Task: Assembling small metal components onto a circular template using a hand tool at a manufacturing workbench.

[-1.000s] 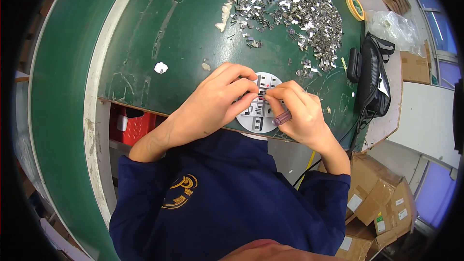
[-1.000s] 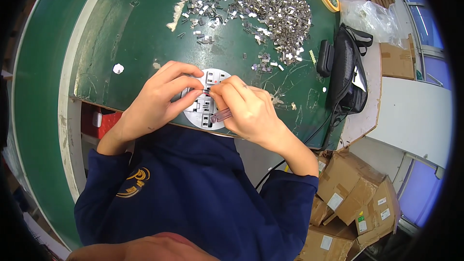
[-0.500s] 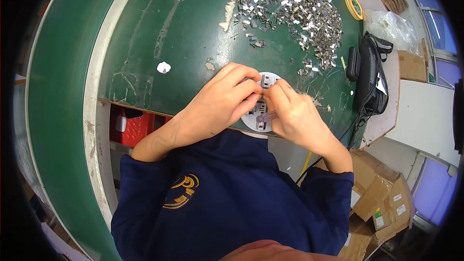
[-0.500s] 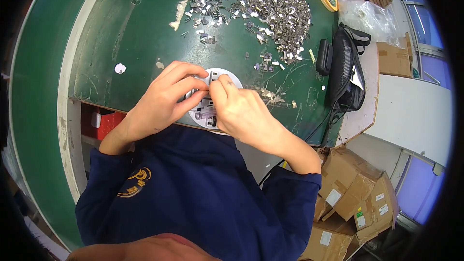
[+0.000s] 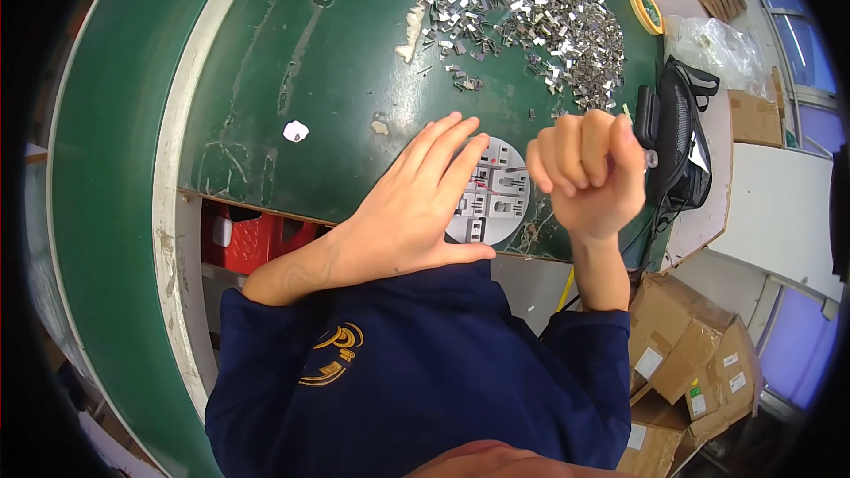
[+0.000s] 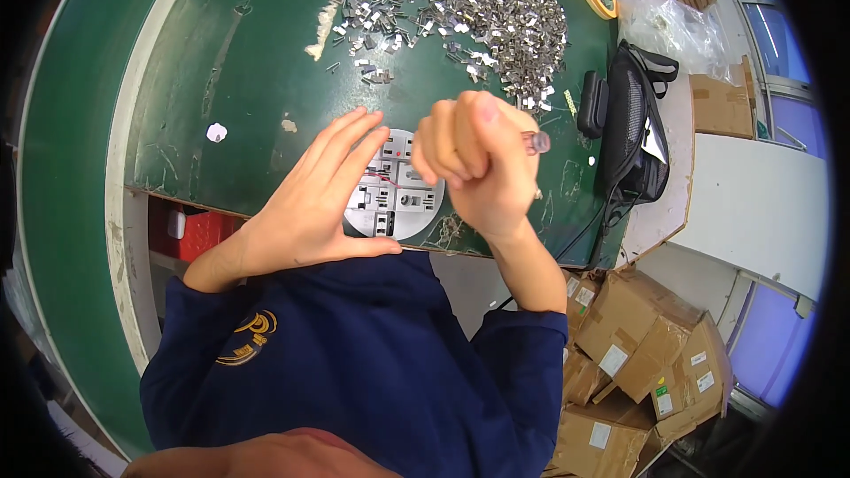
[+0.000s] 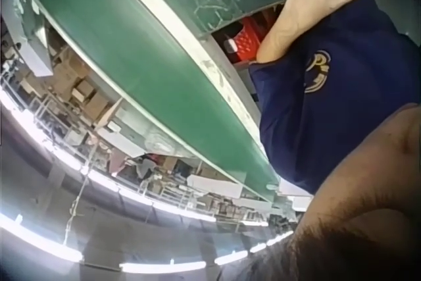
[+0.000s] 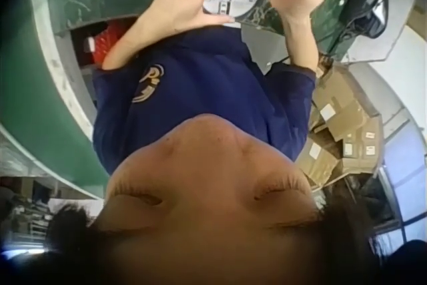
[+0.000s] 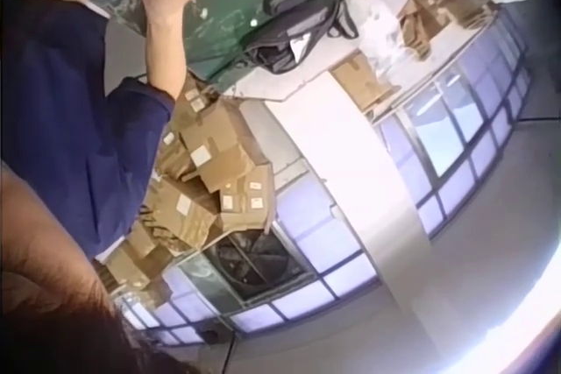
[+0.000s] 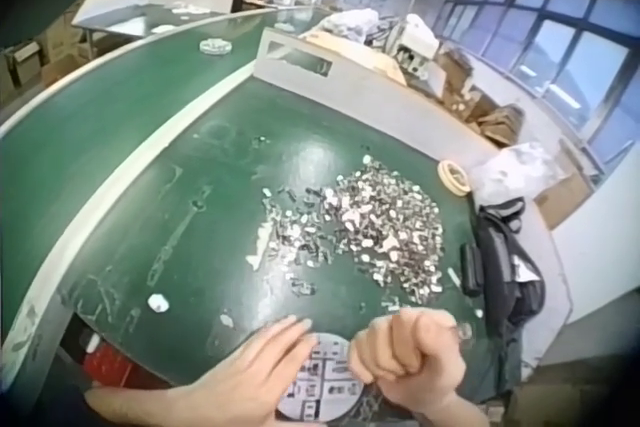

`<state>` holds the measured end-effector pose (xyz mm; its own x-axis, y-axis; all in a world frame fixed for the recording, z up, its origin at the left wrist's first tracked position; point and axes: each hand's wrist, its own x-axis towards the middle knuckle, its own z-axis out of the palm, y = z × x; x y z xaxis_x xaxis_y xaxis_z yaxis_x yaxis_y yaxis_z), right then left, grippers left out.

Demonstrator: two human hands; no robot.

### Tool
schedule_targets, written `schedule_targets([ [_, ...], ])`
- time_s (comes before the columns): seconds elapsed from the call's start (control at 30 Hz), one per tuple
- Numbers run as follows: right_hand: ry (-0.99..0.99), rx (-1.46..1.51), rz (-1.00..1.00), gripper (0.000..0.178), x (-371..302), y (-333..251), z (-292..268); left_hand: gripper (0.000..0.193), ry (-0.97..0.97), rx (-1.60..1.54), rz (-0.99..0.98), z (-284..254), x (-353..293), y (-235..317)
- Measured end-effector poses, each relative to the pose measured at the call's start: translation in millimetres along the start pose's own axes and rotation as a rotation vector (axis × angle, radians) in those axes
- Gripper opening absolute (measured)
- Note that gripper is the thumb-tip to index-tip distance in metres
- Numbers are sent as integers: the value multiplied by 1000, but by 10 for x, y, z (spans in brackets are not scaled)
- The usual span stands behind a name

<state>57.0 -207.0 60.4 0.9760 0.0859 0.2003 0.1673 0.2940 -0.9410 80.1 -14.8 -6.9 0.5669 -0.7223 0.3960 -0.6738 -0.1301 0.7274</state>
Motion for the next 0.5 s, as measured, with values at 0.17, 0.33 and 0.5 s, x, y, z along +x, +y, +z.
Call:
schedule_targets([
  [0.17, -58, 59, 72, 52, -35, 139, -13, 98, -49, 68, -1, 2, 23, 8],
  [0.33, -121, 154, 66, 61, 1, 202, 20, 97, -55, 65, -4, 11, 10, -10],
  [0.5, -150, 166, 70, 73, 42, 223, 27, 97, -52, 82, -5, 11, 3, -22],
])
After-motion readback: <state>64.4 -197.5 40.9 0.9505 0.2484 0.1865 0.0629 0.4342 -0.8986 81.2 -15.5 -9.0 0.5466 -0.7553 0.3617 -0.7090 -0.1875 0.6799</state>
